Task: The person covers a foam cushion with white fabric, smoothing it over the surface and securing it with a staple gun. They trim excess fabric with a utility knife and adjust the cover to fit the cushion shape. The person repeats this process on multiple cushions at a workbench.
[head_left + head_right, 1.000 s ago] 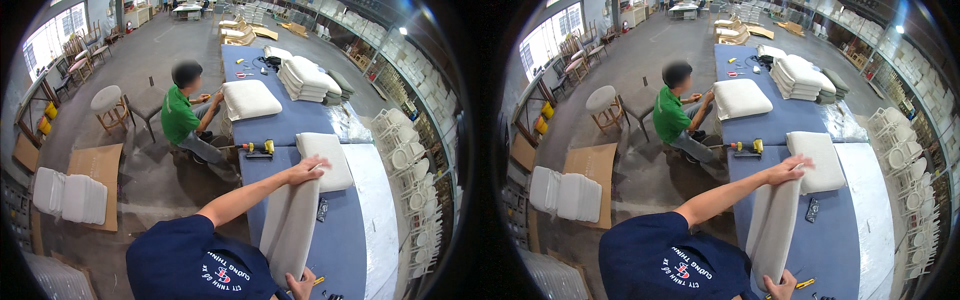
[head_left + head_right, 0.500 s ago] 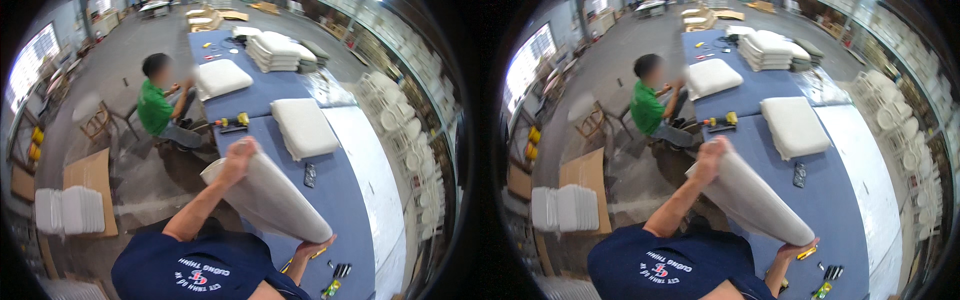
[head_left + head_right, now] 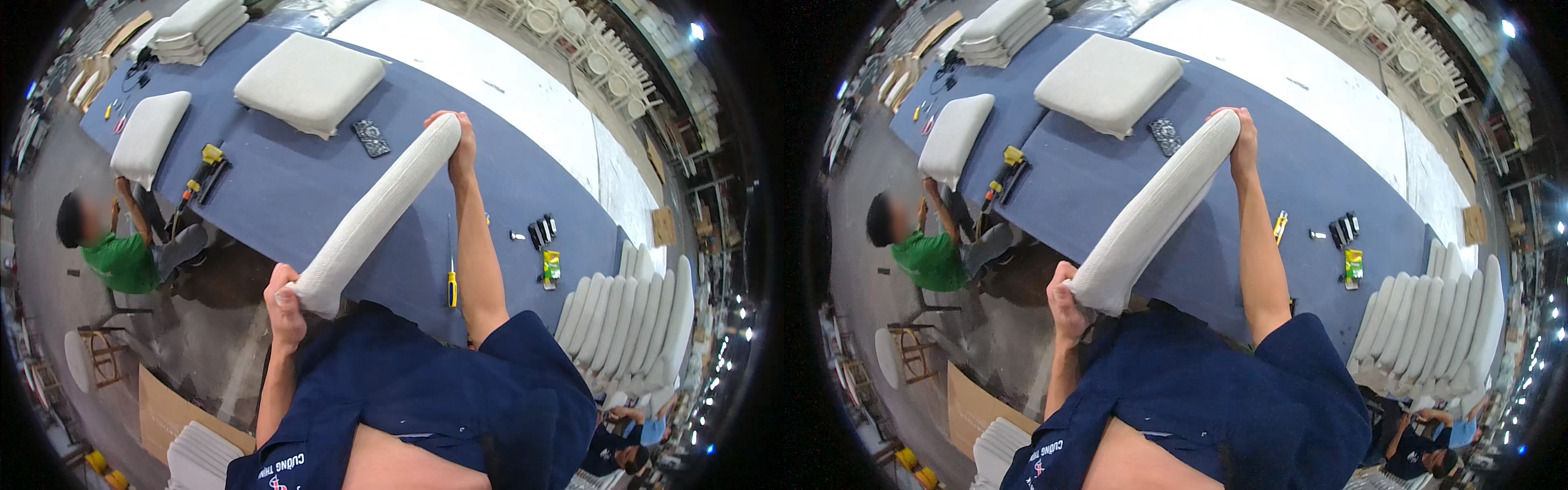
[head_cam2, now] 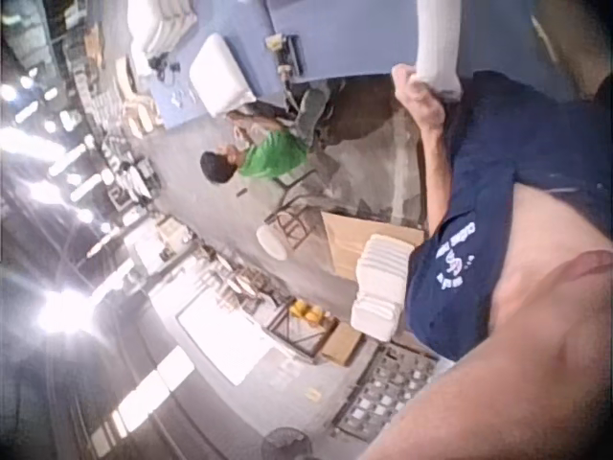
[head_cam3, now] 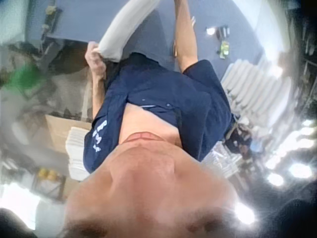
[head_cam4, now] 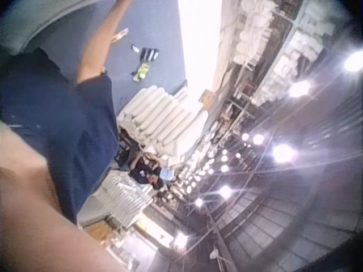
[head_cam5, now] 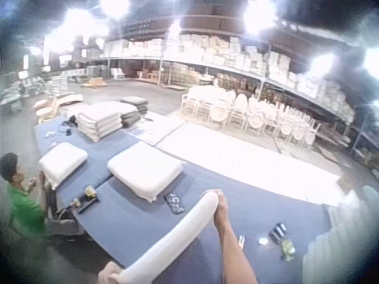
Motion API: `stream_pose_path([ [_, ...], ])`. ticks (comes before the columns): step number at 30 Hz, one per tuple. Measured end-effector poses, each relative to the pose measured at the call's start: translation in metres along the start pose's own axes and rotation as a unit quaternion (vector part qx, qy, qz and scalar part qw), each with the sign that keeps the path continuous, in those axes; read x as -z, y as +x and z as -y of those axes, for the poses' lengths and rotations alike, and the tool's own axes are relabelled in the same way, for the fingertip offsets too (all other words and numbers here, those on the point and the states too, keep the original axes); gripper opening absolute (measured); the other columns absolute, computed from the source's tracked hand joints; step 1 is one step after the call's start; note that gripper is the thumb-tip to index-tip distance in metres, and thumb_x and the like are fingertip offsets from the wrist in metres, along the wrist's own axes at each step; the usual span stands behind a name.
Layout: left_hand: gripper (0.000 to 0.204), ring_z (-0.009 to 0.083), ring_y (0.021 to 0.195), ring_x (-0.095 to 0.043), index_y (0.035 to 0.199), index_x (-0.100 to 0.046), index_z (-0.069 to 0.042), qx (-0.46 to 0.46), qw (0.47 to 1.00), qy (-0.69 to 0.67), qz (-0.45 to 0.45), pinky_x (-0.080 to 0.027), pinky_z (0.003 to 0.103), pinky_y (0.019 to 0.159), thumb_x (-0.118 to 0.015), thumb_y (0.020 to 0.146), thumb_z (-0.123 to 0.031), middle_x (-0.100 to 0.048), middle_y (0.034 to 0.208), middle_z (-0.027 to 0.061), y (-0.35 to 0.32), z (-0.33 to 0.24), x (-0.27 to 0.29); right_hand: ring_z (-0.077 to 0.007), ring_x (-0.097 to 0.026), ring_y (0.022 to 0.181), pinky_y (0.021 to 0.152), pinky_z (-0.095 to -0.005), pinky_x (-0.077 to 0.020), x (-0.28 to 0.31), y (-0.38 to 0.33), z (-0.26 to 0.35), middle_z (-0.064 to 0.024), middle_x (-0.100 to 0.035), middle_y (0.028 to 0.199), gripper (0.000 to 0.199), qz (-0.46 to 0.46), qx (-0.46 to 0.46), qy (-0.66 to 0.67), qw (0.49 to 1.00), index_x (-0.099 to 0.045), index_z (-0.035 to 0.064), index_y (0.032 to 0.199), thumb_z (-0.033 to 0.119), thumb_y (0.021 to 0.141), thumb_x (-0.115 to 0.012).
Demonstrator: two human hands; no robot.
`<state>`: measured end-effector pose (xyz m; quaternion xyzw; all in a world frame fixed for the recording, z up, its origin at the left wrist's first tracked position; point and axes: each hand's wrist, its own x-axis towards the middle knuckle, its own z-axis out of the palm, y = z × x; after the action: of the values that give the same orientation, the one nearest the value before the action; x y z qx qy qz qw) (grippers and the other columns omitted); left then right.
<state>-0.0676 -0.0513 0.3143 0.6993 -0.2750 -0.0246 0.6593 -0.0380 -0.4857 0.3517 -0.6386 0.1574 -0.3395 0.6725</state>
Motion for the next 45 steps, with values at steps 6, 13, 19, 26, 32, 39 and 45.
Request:
stream_pose_path([
  [6,0.068,0.028,0.062,-0.039,0.071,-0.04,-0.003,-0.119,0.985,0.024,0.125,-0.029,0.041,0.061,-0.046,0.104,-0.061,-0.035,0.067,0.0102,0.047,-0.025,-0.026,-0.0221,-0.071,0.083,0.075,-0.0376,-0.0593,0.036,0.002,-0.039,-0.013,-0.074,0.095,0.067,-0.009,-0.057,0.076,0.995,-0.071,0.0051,0.105,0.057,0.105,-0.029],
  [13,0.056,0.0292,0.06,-0.041,0.068,-0.04,-0.005,-0.144,0.967,-0.017,0.21,-0.031,0.041,0.062,-0.052,0.106,-0.045,-0.038,0.065,0.009,0.049,-0.033,-0.06,-0.0227,-0.074,0.09,0.083,-0.0386,-0.0613,0.056,0.023,-0.045,-0.0153,-0.074,0.096,0.065,0.015,-0.076,0.108,0.991,-0.071,-0.0005,0.11,0.049,0.107,-0.029],
  [19,0.044,0.0282,0.062,-0.049,0.067,-0.048,-0.006,-0.112,0.934,-0.042,0.336,-0.037,0.039,0.066,-0.064,0.102,-0.028,-0.049,0.065,0.0074,0.044,-0.057,-0.09,-0.0217,-0.073,0.092,0.088,-0.035,-0.0582,-0.012,0.044,0.025,-0.0143,-0.076,0.095,0.066,0.09,0.042,-0.116,0.988,-0.076,0.0017,0.098,0.055,0.11,-0.039],
  [26,0.056,0.0243,0.067,-0.052,0.067,-0.052,-0.004,0.014,0.926,-0.137,0.352,-0.041,0.038,0.07,-0.057,0.106,-0.044,-0.047,0.062,0.0037,0.047,-0.054,-0.068,-0.0167,-0.07,0.085,0.084,-0.0313,-0.0553,-0.012,0.088,0.02,-0.0103,-0.075,0.088,0.074,0.246,-0.061,-0.011,0.967,-0.076,0.0057,0.086,0.06,0.112,-0.033],
  [32,0.099,0.0419,0.157,-0.016,0.161,-0.025,-0.008,-0.011,0.946,-0.053,0.319,-0.021,0.055,0.125,-0.07,0.09,-0.06,-0.011,0.167,0.028,0.06,-0.062,-0.069,-0.0128,-0.06,0.065,0.07,-0.0281,-0.0489,-0.048,0.058,0.013,-0.0044,-0.064,0.07,0.068,0.222,-0.022,-0.104,0.969,-0.074,0.0076,0.076,0.058,0.109,-0.043],
  [39,0.129,0.0474,0.159,0.02,0.165,0.027,-0.014,-0.027,0.928,-0.028,0.371,-0.007,0.061,0.126,-0.075,0.089,-0.039,0.03,0.168,0.0313,0.043,-0.065,-0.087,-0.0139,-0.063,0.073,0.066,-0.0312,-0.0488,-0.07,0.028,0.038,-0.0015,-0.06,0.062,0.042,0.215,0.137,-0.192,0.948,-0.067,0.0057,0.064,0.028,0.1,-0.067],
  [45,0.135,0.0441,0.16,0.019,0.16,0.036,-0.012,0.013,0.917,-0.099,0.387,-0.006,0.057,0.127,-0.073,0.09,-0.048,0.035,0.167,0.0296,0.037,-0.052,-0.081,-0.0189,-0.065,0.1,0.089,-0.039,-0.0499,-0.056,-0.006,0.037,-0.0005,-0.066,0.069,0.041,0.15,0.257,-0.179,0.938,-0.068,0.0063,0.062,0.022,0.1,-0.065],
])
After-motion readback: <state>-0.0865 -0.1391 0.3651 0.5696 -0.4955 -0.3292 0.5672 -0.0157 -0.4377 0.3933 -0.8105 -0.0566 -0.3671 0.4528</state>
